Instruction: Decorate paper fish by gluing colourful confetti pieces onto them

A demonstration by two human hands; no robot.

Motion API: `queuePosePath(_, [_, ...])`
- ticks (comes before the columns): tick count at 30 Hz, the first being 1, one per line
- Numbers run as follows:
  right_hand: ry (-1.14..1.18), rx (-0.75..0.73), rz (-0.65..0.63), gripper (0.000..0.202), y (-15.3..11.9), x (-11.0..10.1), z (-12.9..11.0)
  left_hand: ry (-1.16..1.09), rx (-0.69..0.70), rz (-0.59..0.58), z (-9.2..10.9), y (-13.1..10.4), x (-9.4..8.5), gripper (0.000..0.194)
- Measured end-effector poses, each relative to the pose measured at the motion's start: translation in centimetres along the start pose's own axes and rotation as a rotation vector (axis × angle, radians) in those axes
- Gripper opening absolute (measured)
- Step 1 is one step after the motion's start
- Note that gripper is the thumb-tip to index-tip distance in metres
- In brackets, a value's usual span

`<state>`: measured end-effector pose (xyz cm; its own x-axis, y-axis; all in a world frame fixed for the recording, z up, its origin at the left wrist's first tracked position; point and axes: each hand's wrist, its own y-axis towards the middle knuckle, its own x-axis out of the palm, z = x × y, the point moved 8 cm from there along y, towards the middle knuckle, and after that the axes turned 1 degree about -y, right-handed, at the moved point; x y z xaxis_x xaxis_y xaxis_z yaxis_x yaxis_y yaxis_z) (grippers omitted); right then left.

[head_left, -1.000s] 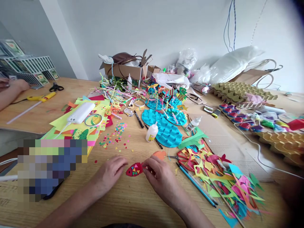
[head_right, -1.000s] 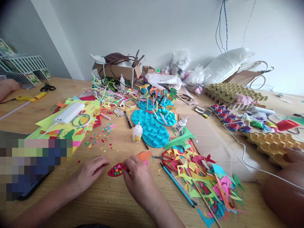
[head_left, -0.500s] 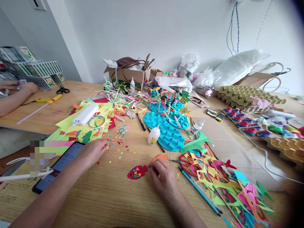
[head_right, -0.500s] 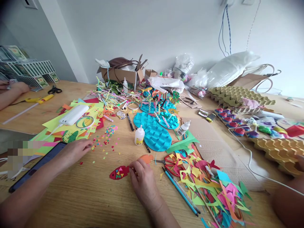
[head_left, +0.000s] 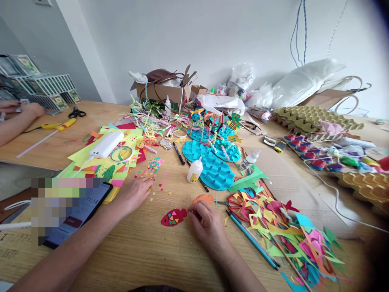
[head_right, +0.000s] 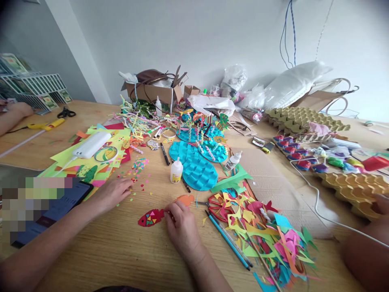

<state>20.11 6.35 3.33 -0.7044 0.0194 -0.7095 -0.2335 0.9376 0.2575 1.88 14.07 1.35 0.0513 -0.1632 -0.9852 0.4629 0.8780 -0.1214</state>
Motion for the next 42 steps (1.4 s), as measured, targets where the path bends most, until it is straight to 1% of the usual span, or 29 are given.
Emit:
queuePosePath(5, [0.005, -0.006, 0.005, 0.013, 0.0, 0.0, 0.1, -0.008, 0.002, -0.006, -0.3, 0.4, 0.3, 0.012])
queuePosePath(12, [-0.002, -0.002, -0.021, 0.013, 0.0, 0.2, 0.1, -0.003, -0.008, -0.005, -0.3, 0.5, 0.1, 0.014])
queuePosePath(16, [0.007, 0.01, -0.039, 0.013, 0.0, 0.3, 0.2, -0.014, -0.003, -0.013, -0.1, 0.5, -0.4, 0.015])
queuePosePath(20, [0.009, 0.005, -0.038, 0.014, 0.0, 0.2, 0.2, -0.06, 0.007, 0.008, -0.2, 0.1, -1.5, 0.017])
queuePosePath(23, [-0.002, -0.008, -0.023, 0.014, 0.1, 0.1, 0.1, -0.088, -0.019, 0.03, -1.4, -0.2, -2.1, 0.018])
queuePosePath(26, [-0.007, -0.013, -0.02, 0.013, 0.1, 0.2, 0.2, -0.078, -0.07, 0.059, -3.5, -0.4, -2.6, 0.018])
queuePosePath(29, [-0.009, -0.018, -0.023, 0.013, 0.1, 0.4, 0.3, -0.055, -0.115, 0.097, -5.2, -0.5, -3.5, 0.019])
queuePosePath(32, [-0.003, -0.022, -0.027, 0.012, 0.0, 0.5, 0.4, -0.03, -0.18, 0.107, -6.2, -0.3, -4.3, 0.02])
queuePosePath(34, [0.006, -0.017, -0.032, 0.013, -0.1, 0.6, 0.4, -0.003, -0.193, 0.066, -6.3, 0.1, -4.2, 0.02])
queuePosePath(38, [0.008, -0.008, -0.039, 0.013, -0.2, 0.6, 0.6, 0.03, -0.164, -0.043, -6.3, 1.1, -3.1, 0.019])
queuePosePath(42, [0.005, -0.023, -0.021, 0.013, 0.0, 0.5, 0.6, 0.032, -0.17, -0.084, -7.1, 1.3, -2.6, 0.016])
